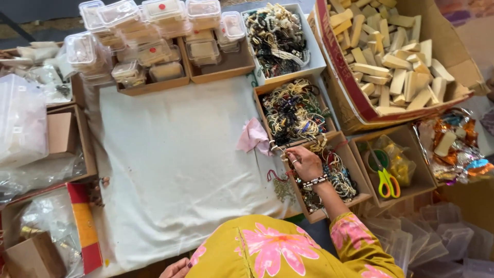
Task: The recorder is sorting and packing necklaces and various beads into small plastic containers and bags.
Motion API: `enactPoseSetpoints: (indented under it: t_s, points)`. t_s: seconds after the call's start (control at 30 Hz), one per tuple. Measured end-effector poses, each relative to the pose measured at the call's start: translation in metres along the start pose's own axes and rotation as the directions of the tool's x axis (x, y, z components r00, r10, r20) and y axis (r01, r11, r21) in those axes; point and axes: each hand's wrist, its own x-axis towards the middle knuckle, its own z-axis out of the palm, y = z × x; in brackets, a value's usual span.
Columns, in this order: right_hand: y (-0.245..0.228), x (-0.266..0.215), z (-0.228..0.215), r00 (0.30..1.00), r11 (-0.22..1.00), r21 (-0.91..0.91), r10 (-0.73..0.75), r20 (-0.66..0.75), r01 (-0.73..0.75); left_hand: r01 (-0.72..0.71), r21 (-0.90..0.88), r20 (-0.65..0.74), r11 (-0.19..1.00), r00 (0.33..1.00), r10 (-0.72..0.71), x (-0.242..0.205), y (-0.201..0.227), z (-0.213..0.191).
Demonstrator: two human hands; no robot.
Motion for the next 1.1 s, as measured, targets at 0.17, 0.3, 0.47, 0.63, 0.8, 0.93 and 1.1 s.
enactPoseSetpoints:
  t_s: [0.17, 0.3, 0.47, 0.63, 0.8, 0.93, 1.1]
  points:
    - [-0.01, 0.026, 0.046, 0.988, 0.988, -0.017, -0.154, -0.003, 0.154, -0.068, 0.213, -0.125, 0.975, 0.987, 0.097, -0.029, 0.176, 0.148]
    - [-0.034, 0.051, 0.083, 0.961, 0.953, -0.124, -0.271, 0.059, 0.276, -0.037, 0.376, -0.231, 0.926, 0.964, 0.132, -0.024, 0.214, 0.188]
    - [-0.064, 0.077, 0.101, 0.973, 0.943, -0.238, -0.226, 0.055, 0.232, 0.091, 0.463, -0.343, 0.881, 0.936, 0.084, -0.06, 0.197, 0.189]
    - [-0.051, 0.075, 0.14, 0.976, 0.954, -0.289, -0.016, 0.216, 0.079, -0.028, 0.463, -0.251, 0.886, 0.954, 0.161, -0.085, 0.12, 0.157]
    - [-0.028, 0.076, 0.165, 0.982, 0.924, -0.347, -0.11, 0.155, 0.159, 0.072, 0.62, -0.358, 0.781, 0.912, 0.201, -0.085, 0.179, 0.203]
    - [-0.05, 0.074, 0.172, 0.969, 0.973, -0.106, -0.185, 0.163, 0.204, -0.077, 0.556, -0.322, 0.827, 0.898, 0.3, -0.061, 0.237, 0.223]
    - [-0.067, 0.056, 0.179, 0.909, 0.882, -0.257, -0.334, 0.249, 0.395, -0.087, 0.583, -0.315, 0.808, 0.892, 0.323, -0.048, 0.223, 0.191]
